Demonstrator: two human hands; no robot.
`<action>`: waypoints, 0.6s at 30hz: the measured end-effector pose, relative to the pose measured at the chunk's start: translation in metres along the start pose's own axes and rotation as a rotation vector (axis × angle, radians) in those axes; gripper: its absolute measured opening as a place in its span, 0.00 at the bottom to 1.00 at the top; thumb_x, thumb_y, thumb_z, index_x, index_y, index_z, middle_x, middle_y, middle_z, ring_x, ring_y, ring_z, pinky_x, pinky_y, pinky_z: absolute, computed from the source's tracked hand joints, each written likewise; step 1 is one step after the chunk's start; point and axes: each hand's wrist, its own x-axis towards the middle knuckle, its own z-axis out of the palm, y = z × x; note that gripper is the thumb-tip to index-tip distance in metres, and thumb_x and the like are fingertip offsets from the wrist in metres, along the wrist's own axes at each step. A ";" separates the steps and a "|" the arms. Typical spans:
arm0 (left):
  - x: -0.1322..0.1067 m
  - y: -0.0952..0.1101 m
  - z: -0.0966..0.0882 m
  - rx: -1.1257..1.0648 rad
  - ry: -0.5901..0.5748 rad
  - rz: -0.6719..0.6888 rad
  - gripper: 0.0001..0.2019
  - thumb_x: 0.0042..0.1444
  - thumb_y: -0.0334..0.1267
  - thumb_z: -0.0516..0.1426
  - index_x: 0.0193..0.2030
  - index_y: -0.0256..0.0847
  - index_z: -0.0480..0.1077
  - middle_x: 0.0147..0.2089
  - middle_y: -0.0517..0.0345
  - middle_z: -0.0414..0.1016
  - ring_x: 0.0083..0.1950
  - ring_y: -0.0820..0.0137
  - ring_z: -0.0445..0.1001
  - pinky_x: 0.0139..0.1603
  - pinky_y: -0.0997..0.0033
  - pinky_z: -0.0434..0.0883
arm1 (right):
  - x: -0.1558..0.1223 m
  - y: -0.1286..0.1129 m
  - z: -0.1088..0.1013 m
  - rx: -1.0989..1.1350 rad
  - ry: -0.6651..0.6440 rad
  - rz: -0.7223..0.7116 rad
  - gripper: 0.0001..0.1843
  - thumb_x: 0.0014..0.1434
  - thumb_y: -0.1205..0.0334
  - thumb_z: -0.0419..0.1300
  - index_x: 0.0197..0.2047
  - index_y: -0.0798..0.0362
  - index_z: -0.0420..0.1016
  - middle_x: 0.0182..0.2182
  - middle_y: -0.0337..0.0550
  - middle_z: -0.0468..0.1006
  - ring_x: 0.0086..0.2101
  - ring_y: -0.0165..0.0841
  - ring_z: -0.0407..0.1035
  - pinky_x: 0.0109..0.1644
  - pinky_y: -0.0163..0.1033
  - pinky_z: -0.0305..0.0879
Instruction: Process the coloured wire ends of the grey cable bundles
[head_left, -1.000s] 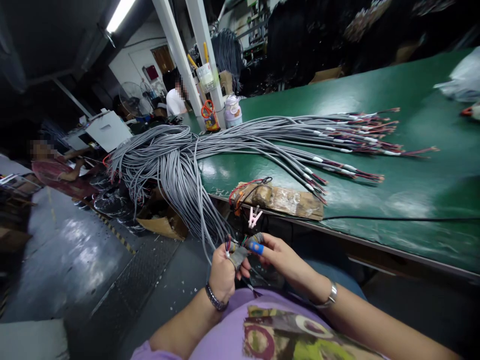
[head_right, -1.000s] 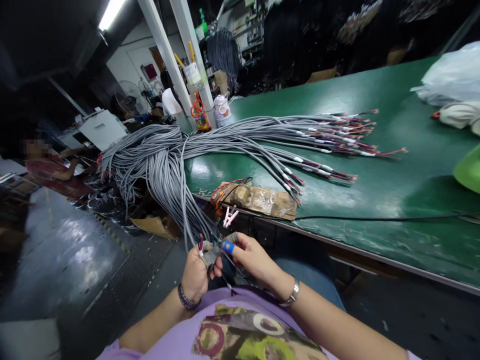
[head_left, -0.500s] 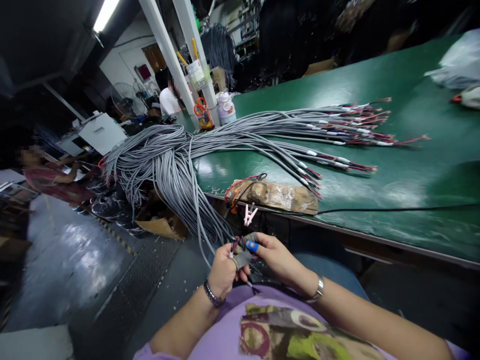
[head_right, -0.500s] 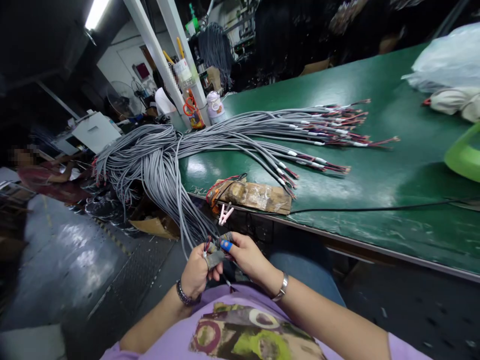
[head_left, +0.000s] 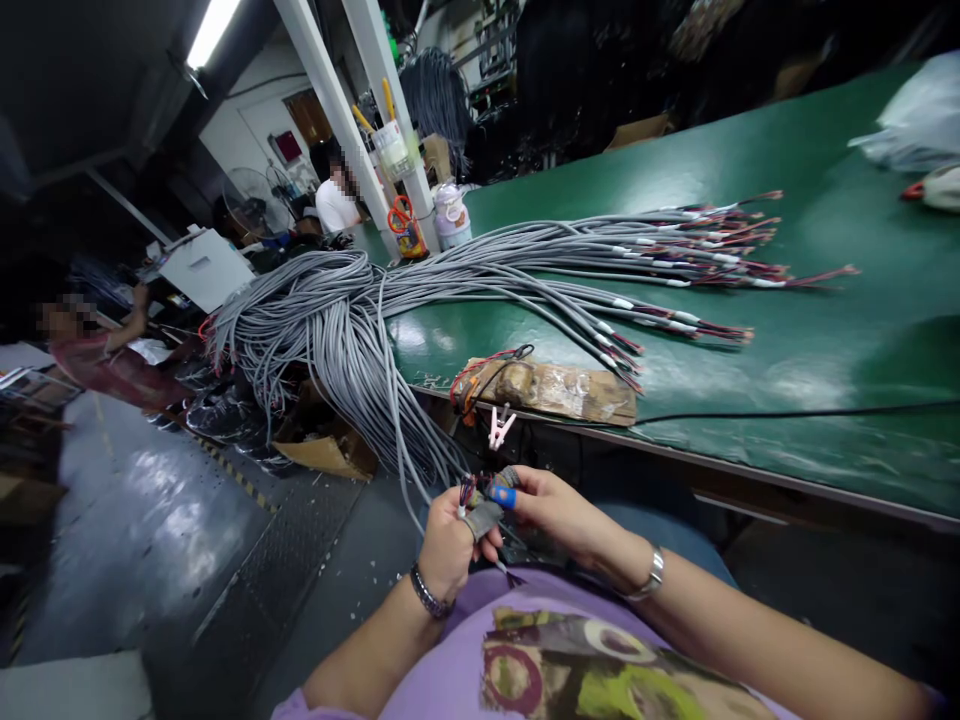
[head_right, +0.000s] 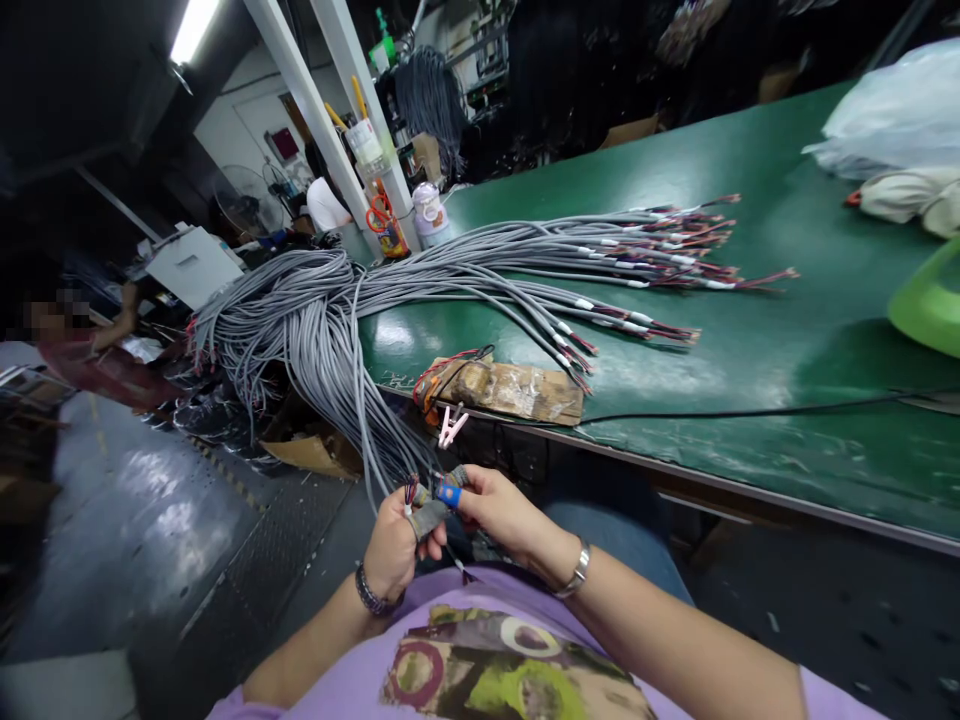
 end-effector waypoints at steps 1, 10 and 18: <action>0.000 0.000 0.000 0.000 0.002 0.005 0.17 0.41 0.49 0.63 0.26 0.38 0.64 0.15 0.63 0.69 0.12 0.79 0.63 0.12 0.82 0.49 | 0.000 0.001 0.001 -0.010 0.008 -0.028 0.23 0.39 0.44 0.68 0.26 0.54 0.68 0.19 0.33 0.65 0.20 0.23 0.54 0.23 0.31 0.52; 0.000 -0.001 -0.001 -0.045 0.025 0.022 0.17 0.43 0.49 0.62 0.26 0.38 0.64 0.16 0.62 0.69 0.13 0.79 0.64 0.12 0.82 0.49 | -0.002 0.007 0.001 0.090 0.040 -0.005 0.20 0.43 0.47 0.66 0.24 0.53 0.65 0.16 0.32 0.63 0.19 0.24 0.53 0.24 0.32 0.48; 0.006 -0.004 -0.003 0.084 -0.082 -0.012 0.14 0.43 0.46 0.62 0.27 0.38 0.65 0.16 0.62 0.69 0.12 0.78 0.64 0.12 0.81 0.49 | 0.004 0.003 0.000 -0.114 0.014 -0.175 0.19 0.46 0.46 0.64 0.27 0.53 0.69 0.22 0.37 0.71 0.24 0.28 0.61 0.29 0.35 0.57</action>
